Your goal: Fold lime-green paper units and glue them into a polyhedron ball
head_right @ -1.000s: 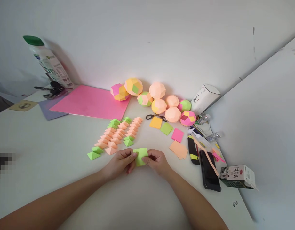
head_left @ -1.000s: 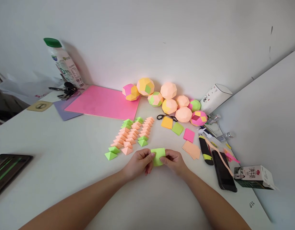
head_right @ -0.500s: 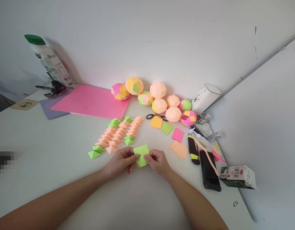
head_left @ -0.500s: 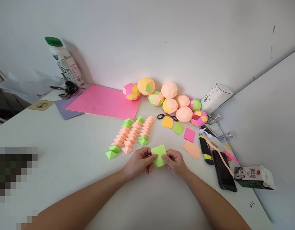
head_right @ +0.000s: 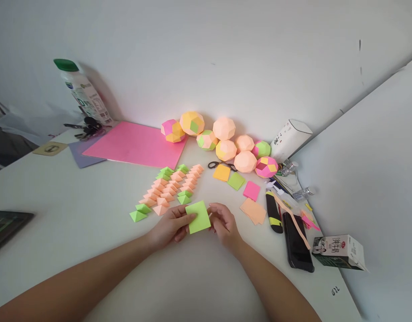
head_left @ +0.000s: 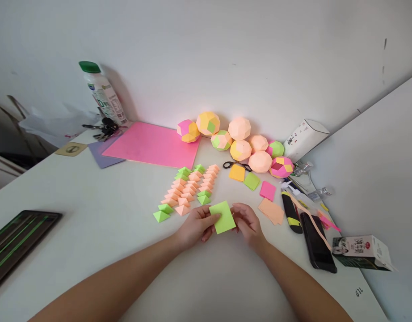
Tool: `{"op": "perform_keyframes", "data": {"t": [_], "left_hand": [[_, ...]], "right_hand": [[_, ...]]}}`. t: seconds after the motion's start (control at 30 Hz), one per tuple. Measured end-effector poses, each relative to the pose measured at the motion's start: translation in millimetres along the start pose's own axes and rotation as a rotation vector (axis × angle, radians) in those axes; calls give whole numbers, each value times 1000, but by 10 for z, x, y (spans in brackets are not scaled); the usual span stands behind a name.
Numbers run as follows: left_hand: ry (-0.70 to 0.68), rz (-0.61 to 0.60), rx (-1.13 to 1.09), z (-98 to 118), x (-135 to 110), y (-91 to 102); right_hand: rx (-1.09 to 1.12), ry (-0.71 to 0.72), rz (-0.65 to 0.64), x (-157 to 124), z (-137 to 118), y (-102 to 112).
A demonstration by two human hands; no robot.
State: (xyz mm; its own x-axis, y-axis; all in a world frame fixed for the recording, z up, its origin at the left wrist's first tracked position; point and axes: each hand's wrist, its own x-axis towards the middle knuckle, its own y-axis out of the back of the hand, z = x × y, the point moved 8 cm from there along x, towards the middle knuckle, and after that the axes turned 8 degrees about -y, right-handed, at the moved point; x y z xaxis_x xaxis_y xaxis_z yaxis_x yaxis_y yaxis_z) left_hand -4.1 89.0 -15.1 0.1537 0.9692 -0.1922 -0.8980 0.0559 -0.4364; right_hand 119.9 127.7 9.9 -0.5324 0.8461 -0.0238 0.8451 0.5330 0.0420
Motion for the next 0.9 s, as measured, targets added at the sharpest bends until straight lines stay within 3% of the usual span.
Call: {"op": "perform_keyframes", "data": {"t": [0.13, 0.27, 0.4, 0.5, 0.77, 0.9], "left_hand": [[18, -42, -4, 3, 0, -23], [15, -66, 154, 5, -20, -57], [8, -147, 288, 12, -70, -136], [14, -176, 219, 32, -107, -181], [-12, -95, 198, 9, -99, -160], [-18, -75, 157, -6, -83, -134]], "right_hand": [[-146, 230, -113, -16, -193, -120], [-147, 281, -130, -5, -292, -149], [-99, 174, -42, 31, -217, -76], [-74, 28, 36, 51, -102, -11], [-30, -182, 99, 12, 64, 4], [49, -259, 54, 5, 128, -15]]}}
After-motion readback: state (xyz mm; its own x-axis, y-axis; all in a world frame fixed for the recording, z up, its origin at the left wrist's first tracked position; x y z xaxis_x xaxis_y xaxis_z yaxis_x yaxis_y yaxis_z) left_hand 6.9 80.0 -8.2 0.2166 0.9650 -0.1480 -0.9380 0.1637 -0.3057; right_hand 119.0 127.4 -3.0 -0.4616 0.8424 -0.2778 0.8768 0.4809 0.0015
